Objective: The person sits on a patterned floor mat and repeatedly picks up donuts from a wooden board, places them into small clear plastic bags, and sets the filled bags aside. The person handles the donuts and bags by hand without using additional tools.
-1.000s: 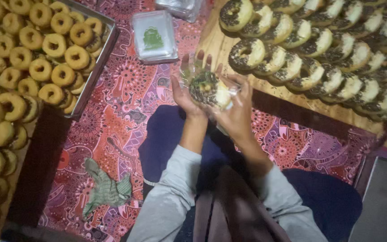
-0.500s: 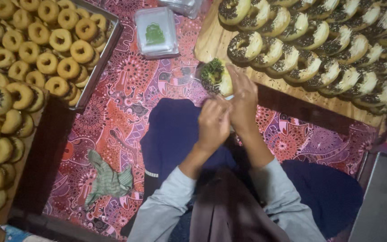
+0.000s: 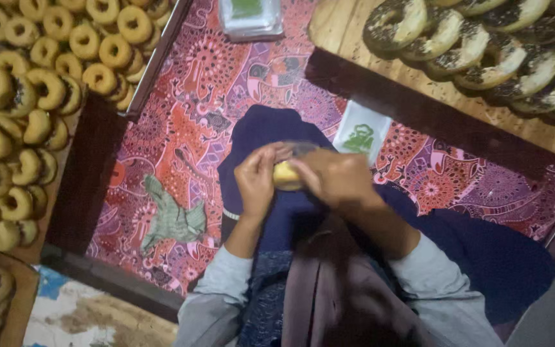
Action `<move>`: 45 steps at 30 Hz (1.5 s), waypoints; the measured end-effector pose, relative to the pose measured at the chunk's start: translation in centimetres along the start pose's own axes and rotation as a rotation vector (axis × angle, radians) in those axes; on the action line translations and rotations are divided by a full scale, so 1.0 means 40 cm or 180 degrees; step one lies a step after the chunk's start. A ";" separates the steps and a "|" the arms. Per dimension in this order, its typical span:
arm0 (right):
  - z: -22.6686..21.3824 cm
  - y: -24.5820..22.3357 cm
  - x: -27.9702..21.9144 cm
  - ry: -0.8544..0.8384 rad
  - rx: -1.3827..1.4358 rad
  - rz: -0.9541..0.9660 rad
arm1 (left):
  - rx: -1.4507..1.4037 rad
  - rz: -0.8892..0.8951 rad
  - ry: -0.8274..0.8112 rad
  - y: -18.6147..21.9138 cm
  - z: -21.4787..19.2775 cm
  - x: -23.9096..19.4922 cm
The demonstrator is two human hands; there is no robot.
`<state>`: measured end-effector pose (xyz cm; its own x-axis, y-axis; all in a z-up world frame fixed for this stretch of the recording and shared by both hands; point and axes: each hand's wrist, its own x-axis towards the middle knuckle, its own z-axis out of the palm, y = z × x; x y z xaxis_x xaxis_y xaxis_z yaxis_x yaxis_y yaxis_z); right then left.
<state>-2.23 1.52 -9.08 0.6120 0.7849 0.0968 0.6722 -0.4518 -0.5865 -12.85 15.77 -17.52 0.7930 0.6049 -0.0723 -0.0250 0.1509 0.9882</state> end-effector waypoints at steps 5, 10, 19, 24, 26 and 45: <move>0.048 0.009 0.023 0.0470 0.0264 -0.0450 | -0.0392 -0.0174 0.0229 -0.068 -0.011 0.037; 0.073 0.034 0.053 0.0781 0.0162 -0.1330 | -0.0329 0.0075 0.0282 -0.089 -0.006 0.024; 0.047 0.200 0.089 0.0104 0.0064 0.1207 | 0.0586 0.0365 0.0612 0.031 0.043 -0.038; 0.157 0.217 -0.108 -0.0390 0.3376 0.1482 | 0.1228 0.1113 -0.0034 0.075 0.074 -0.084; 0.221 0.212 -0.157 -0.0355 0.4152 0.1317 | 0.1784 0.1521 0.0486 0.053 0.074 -0.069; 0.245 0.160 -0.082 0.1360 0.1671 0.0603 | 0.1944 0.0512 0.0704 -0.030 -0.004 -0.031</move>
<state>-4.00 0.21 -21.03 0.8812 0.4289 0.1989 0.3136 -0.2154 -0.9248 -13.89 14.98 -18.65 0.6631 0.7387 0.1207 0.2681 -0.3850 0.8831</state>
